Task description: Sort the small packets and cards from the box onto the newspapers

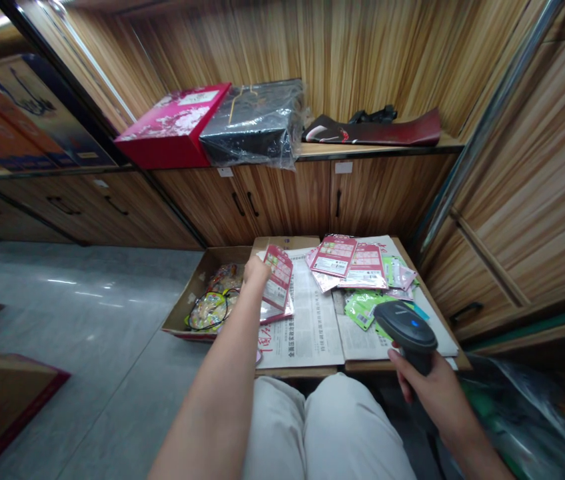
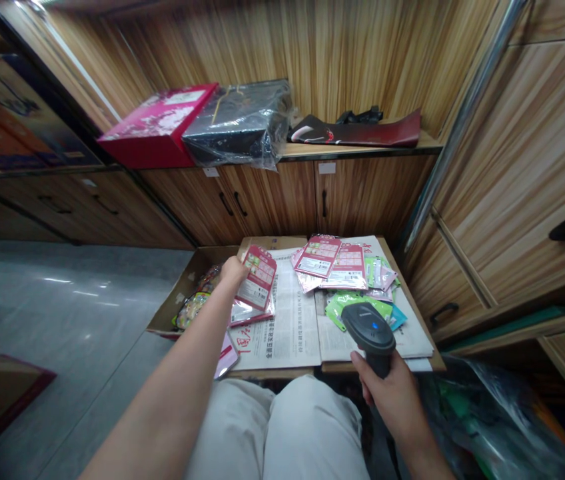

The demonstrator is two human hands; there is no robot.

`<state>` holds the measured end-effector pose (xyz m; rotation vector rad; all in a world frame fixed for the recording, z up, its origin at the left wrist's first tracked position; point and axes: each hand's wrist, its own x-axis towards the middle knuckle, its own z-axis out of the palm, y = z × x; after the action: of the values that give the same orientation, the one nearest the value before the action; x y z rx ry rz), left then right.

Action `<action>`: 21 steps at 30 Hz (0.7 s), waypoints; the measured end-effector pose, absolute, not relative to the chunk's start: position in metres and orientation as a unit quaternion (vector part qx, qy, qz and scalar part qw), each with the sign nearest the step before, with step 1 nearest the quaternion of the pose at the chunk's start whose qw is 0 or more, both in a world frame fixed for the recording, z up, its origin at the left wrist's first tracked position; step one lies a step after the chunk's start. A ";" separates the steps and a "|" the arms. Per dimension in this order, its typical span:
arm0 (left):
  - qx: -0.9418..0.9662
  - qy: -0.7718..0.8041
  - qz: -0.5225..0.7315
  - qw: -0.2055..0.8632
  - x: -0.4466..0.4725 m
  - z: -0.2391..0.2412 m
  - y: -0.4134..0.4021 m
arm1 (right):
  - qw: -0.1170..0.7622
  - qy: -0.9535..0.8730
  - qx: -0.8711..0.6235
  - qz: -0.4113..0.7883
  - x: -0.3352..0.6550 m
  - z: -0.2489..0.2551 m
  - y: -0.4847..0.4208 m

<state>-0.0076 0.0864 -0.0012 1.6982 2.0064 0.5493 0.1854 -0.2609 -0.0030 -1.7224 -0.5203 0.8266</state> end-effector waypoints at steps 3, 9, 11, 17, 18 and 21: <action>0.587 0.677 0.299 0.329 0.023 -0.002 0.079 | 0.554 -0.217 -0.725 0.349 0.184 -0.002 -0.261; 0.412 0.483 0.419 0.649 0.081 -0.025 0.046 | 0.563 -0.205 -0.731 0.326 0.188 0.002 -0.261; 0.389 0.455 0.430 0.676 0.094 -0.032 0.037 | 0.568 -0.202 -0.728 0.326 0.190 0.004 -0.262; 0.380 0.434 0.417 0.702 0.112 -0.038 0.025 | 0.566 -0.212 -0.725 0.331 0.195 0.005 -0.263; 0.384 0.432 0.414 0.703 0.112 -0.037 0.024 | 0.565 -0.211 -0.725 0.332 0.196 0.005 -0.263; 0.394 0.428 0.405 0.705 0.113 -0.036 0.019 | 0.567 -0.209 -0.723 0.334 0.197 0.005 -0.264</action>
<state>0.1126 0.0193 -0.0356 0.8769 0.9516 0.9002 0.1974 -0.2637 0.0050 -1.6993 -0.4902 0.7849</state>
